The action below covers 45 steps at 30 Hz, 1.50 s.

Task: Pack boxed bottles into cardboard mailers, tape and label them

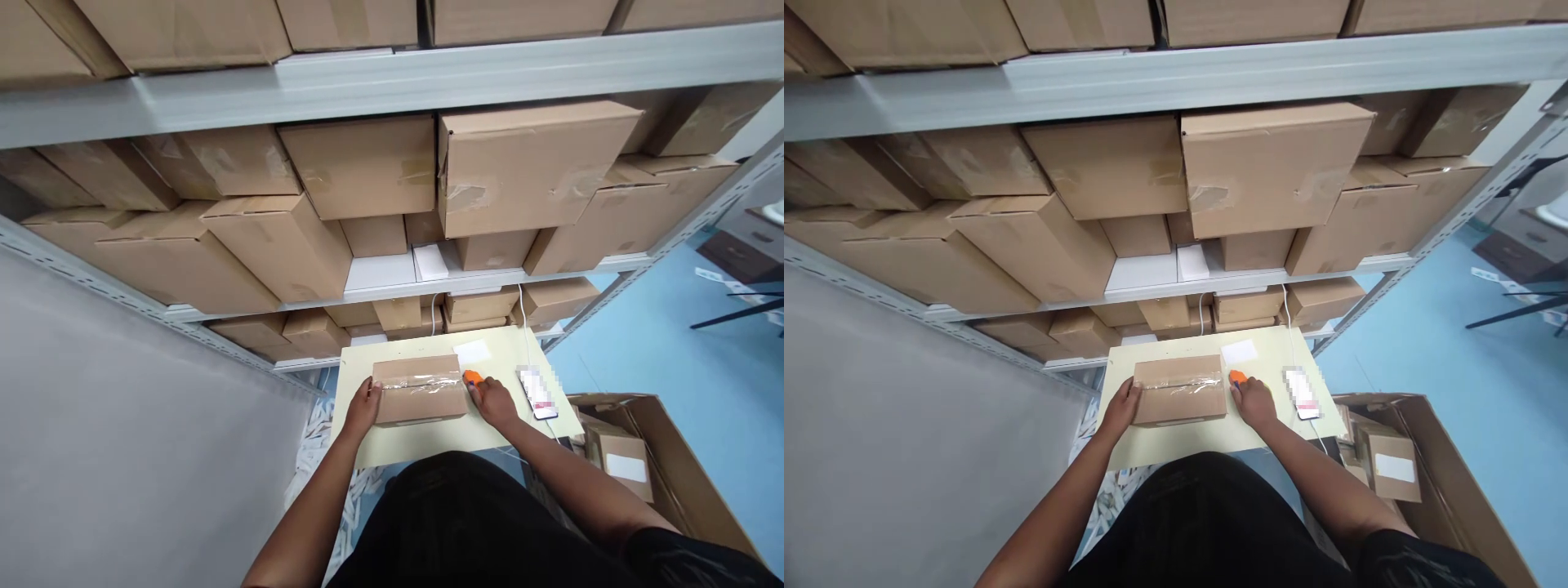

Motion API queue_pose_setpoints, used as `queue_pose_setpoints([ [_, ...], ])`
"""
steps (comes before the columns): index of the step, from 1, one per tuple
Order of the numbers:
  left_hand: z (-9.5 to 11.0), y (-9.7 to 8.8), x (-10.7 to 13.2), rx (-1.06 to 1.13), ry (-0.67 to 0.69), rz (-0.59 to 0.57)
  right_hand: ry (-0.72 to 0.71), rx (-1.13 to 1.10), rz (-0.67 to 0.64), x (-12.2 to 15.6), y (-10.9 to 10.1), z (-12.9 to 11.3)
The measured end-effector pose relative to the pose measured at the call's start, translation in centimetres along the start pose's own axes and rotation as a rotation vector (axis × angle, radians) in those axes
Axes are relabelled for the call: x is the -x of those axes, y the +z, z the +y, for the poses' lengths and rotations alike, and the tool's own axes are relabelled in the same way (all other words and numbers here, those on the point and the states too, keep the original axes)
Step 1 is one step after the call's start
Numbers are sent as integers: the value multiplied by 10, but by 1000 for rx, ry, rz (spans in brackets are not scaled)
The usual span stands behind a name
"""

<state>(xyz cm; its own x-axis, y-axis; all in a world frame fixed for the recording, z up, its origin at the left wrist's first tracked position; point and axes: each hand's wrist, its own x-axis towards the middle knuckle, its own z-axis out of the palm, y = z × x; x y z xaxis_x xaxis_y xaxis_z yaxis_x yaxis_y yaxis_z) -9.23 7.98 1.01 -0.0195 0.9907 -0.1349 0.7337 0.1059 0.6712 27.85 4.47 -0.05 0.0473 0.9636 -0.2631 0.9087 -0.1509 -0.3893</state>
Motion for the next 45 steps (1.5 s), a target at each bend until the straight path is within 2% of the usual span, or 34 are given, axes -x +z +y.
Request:
queue_pose_setpoints([
  [3,10,-8,-16,-41,-117,-130,65,-321,-114,-1,-13,-35],
  [5,14,-12,-19,-69,-111,-173,129,-368,-127,-5,-18,-54],
  [8,14,-19,-6,-31,-32,-129,154,-336,-60,-3,-18,-67],
  [11,3,-19,21,102,49,-63,89,-339,14,11,-4,-61],
  [13,-8,-11,40,193,60,-64,64,-350,24,24,15,-54],
  [18,-42,23,71,247,7,-124,51,-330,-63,51,64,-41],
  [21,-57,28,78,274,4,-160,59,-351,-152,58,71,-34],
  [23,-60,21,75,318,40,-199,20,-448,-204,57,64,-28],
  [25,-58,9,64,346,33,-213,11,-544,-204,51,50,-23],
  [29,-43,-11,28,285,-112,-162,184,-591,-106,30,24,-25],
  [32,-30,-14,6,240,-176,-143,224,-568,-77,15,15,-37],
  [34,-24,-12,0,235,-179,-159,204,-552,-111,10,16,-46],
  [37,-21,-7,1,227,-165,-189,171,-556,-181,11,24,-53],
  [40,-24,-4,9,191,-162,-203,152,-483,-98,19,31,-45],
  [42,-25,-5,15,114,-123,-127,180,-332,27,25,34,-32],
  [44,-20,-7,23,4,6,21,246,-125,108,28,36,-15],
  [45,-15,-9,27,-46,101,81,277,-31,108,28,37,-7],
])
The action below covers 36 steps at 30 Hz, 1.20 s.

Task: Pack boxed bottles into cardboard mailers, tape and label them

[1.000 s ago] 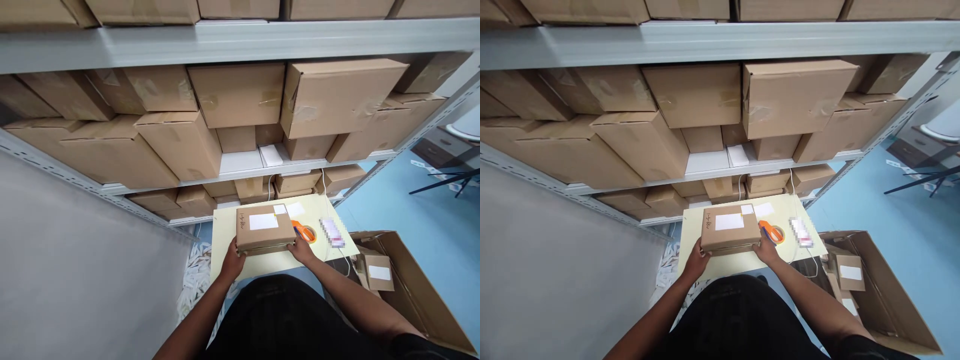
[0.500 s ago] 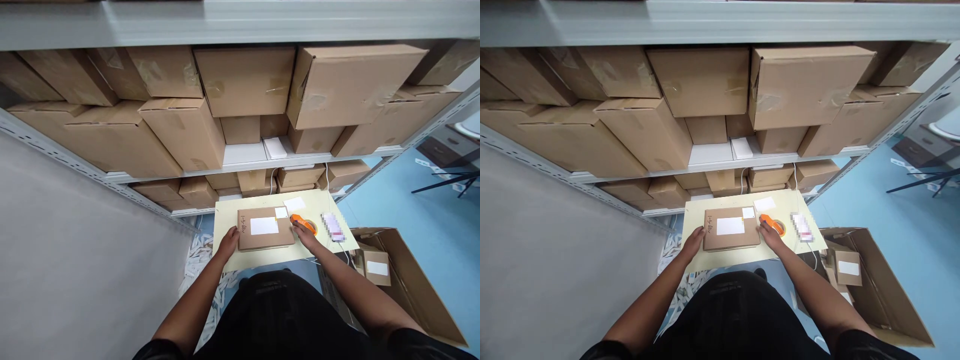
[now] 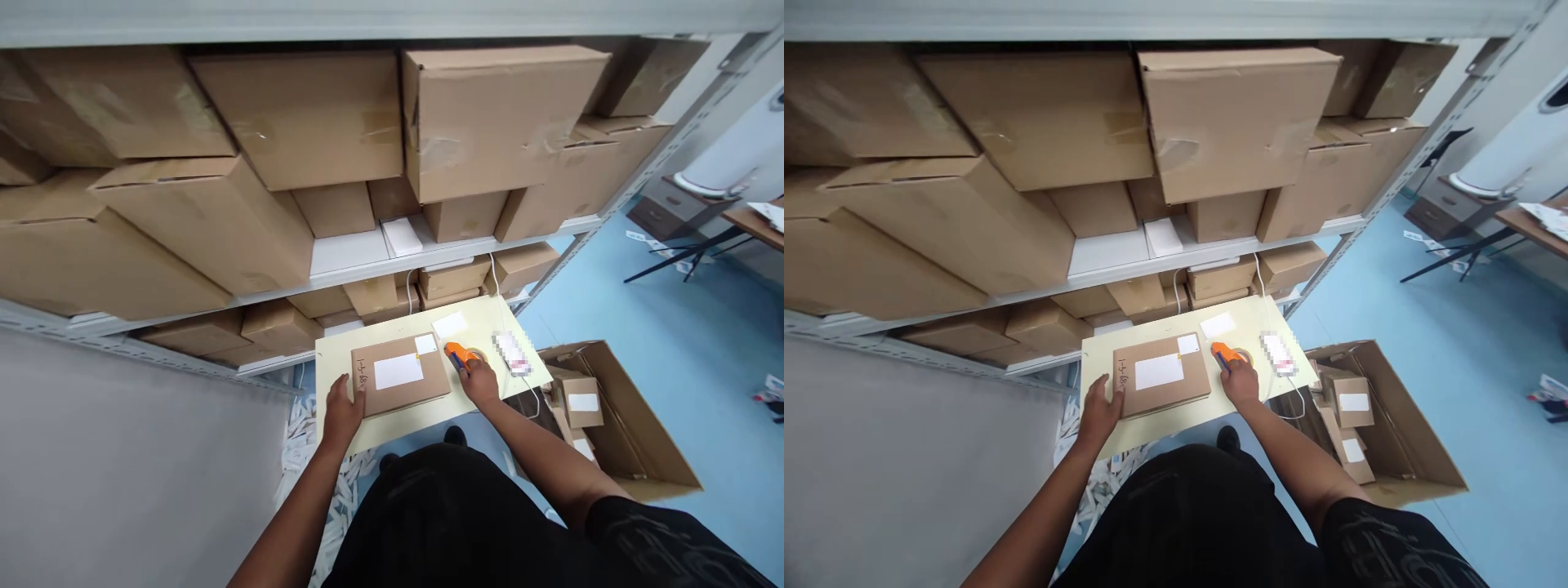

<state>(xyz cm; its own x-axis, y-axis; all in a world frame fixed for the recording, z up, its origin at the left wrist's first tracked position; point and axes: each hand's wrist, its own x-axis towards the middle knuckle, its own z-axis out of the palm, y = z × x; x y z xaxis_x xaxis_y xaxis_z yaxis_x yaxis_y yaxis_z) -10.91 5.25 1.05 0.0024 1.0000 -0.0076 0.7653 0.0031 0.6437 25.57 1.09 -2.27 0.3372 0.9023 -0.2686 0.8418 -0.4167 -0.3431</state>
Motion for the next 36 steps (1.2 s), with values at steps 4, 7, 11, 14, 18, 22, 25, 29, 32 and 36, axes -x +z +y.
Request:
queue_pose_setpoints([
  [4,40,-7,10,-82,334,-69,-19,194,-71,-15,5,21],
  [7,74,-1,13,-97,447,-173,-122,156,-72,-24,7,26],
  [11,112,16,5,-34,475,-240,-119,-75,-4,-19,-1,36],
  [14,144,32,-13,100,386,-313,-95,-388,11,-1,-14,47],
  [18,186,58,-37,398,50,-518,-145,-1029,-135,30,-32,53],
  [22,206,72,-42,650,-181,-776,-117,-1205,-200,53,-41,44],
  [25,204,71,-37,746,-202,-859,-43,-1191,-122,64,-40,35],
  [29,193,66,-24,845,-306,-946,24,-1059,59,85,-34,17],
  [32,180,62,-12,891,-389,-955,54,-998,136,106,-28,1],
  [36,162,53,4,834,-396,-947,40,-959,152,129,-20,-14],
])
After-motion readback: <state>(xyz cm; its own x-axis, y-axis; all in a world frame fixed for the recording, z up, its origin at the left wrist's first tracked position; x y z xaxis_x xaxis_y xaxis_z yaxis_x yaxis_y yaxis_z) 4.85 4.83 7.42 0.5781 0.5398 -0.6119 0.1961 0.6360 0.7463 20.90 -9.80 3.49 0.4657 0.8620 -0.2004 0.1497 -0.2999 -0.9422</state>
